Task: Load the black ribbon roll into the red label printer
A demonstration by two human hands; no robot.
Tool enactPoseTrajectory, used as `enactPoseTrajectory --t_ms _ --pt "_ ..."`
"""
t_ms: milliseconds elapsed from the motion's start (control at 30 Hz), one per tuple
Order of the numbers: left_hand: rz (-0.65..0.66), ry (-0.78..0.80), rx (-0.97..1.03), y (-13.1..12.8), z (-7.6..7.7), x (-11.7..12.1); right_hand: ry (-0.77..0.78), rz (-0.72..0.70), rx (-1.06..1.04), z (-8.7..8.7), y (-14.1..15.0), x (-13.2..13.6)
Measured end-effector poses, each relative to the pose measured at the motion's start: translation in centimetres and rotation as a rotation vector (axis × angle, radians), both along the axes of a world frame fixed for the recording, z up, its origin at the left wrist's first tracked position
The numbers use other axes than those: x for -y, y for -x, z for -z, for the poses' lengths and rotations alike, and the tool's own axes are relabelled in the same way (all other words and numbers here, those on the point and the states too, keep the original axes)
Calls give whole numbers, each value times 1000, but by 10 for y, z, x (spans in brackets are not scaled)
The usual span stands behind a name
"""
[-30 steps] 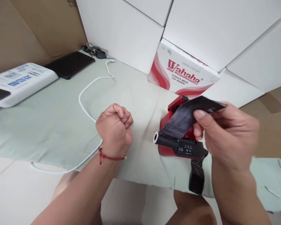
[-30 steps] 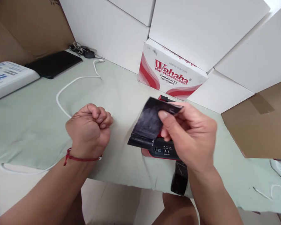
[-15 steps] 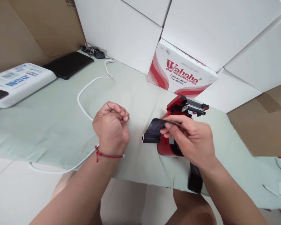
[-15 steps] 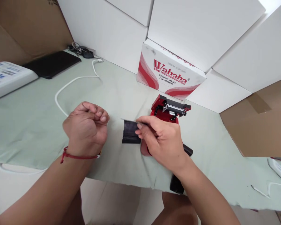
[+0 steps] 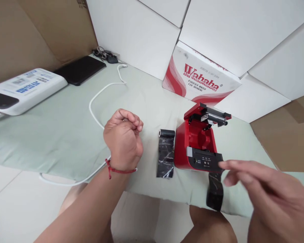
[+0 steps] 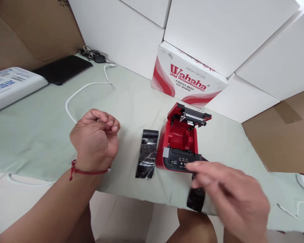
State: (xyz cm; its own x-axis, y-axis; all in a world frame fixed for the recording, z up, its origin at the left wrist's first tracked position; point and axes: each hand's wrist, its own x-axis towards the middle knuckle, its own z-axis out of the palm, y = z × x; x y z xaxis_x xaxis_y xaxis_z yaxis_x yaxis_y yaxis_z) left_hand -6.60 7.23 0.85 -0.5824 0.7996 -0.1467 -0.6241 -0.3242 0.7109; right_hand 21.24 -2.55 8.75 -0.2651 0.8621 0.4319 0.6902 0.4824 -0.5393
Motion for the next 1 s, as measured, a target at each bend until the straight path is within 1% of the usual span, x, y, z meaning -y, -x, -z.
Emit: enactPoseTrajectory --t_ms 33,67,100,167,200,300,433,533,600,667,700,800,867,900,933,1000 --pt "10 -2 -9 -1 0 1 -40 206 -29 7 -20 1" --pt "26 -3 -18 -1 0 2 -36 374 0 16 -39 -2" --pt "47 -1 -27 -2 1 3 16 458 85 26 -57 -6" --pt "92 13 -44 -4 2 5 147 454 256 48 -86 -19" --pt "111 24 -51 -5 3 5 201 407 326 58 -96 -24" --pt "144 58 -72 -6 5 5 265 318 387 79 -110 -30" --pt "162 73 -94 -8 5 4 247 291 399 90 -105 -25" --pt "167 74 -123 -11 4 6 267 254 414 92 -98 -25" --pt "178 74 -149 -12 5 8 305 216 431 85 -97 -26" --pt "194 75 -165 -14 5 9 356 174 437 65 -103 -24" --pt "202 75 -169 -14 5 9 387 150 437 50 -109 -22" --pt "224 83 -183 -13 6 10 528 63 392 -3 -125 -13" --pt "224 87 -234 -12 6 12 529 23 349 -33 -124 -12" --pt "212 87 -298 -13 7 15 517 23 321 -42 -117 -14" --pt "191 76 -398 -14 7 19 497 17 287 -48 -106 -19" --pt "130 -27 -698 -21 10 29 463 33 263 -48 -76 -35"
